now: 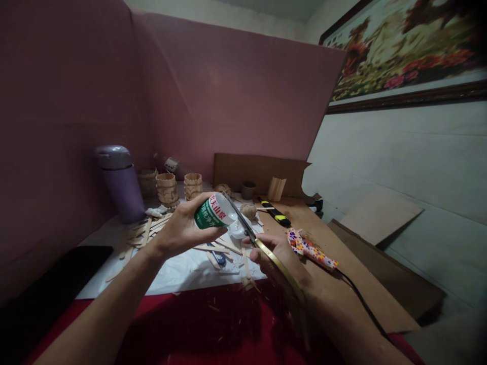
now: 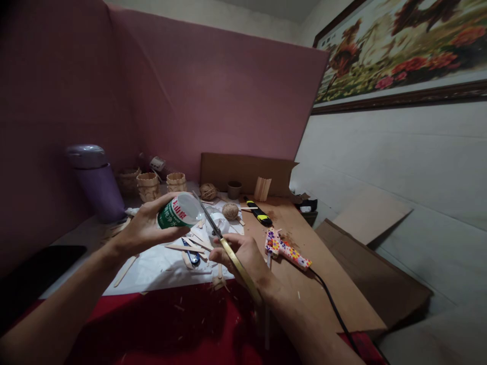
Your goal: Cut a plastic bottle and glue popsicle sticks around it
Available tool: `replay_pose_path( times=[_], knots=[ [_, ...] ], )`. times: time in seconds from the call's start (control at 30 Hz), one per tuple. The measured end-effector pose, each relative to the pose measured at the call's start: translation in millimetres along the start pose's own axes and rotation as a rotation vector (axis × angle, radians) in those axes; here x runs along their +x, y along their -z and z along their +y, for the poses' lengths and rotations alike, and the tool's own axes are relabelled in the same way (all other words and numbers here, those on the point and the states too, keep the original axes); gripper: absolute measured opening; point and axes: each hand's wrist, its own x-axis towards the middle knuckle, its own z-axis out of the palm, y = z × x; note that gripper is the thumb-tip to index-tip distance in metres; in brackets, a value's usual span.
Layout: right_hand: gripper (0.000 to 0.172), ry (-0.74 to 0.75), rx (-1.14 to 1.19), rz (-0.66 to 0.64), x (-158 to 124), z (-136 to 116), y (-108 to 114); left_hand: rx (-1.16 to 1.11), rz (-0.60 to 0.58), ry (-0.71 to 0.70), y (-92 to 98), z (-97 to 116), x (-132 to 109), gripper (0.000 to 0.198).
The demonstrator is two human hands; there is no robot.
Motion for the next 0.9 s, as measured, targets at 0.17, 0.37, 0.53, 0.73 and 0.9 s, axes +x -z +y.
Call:
replay_pose_path(
  times=[0.17, 0.37, 0.53, 0.73, 0.9],
  knots=[
    [0.067, -0.046, 0.014, 0.051, -0.9, -4.9, -4.8, -0.026, 0.012, -0.001, 0.4, -1.9, -0.4, 0.048],
    [0.07, 0.033, -0.022, 0.093, 5.1, 3.2, -0.7, -0.045, 0.083, -0.081, -0.5, -6.7, -1.2, 0.055],
    [0.082, 0.091, -0.129, 0.003, 4.6, 6.6, 3.3, -0.078, 0.139, -0.176, -2.5, -7.6, -0.4, 0.062],
    [0.088, 0.109, -0.116, -0.032, -0.4, 1.3, 0.1, -0.045, 0.108, -0.205, -4.8, -9.8, 0.5, 0.067],
    [0.08, 0.105, -0.137, -0.008, 0.2, 2.2, 1.4, -0.03, 0.1, -0.214, -5.0, -10.7, -0.3, 0.067]
  ],
)
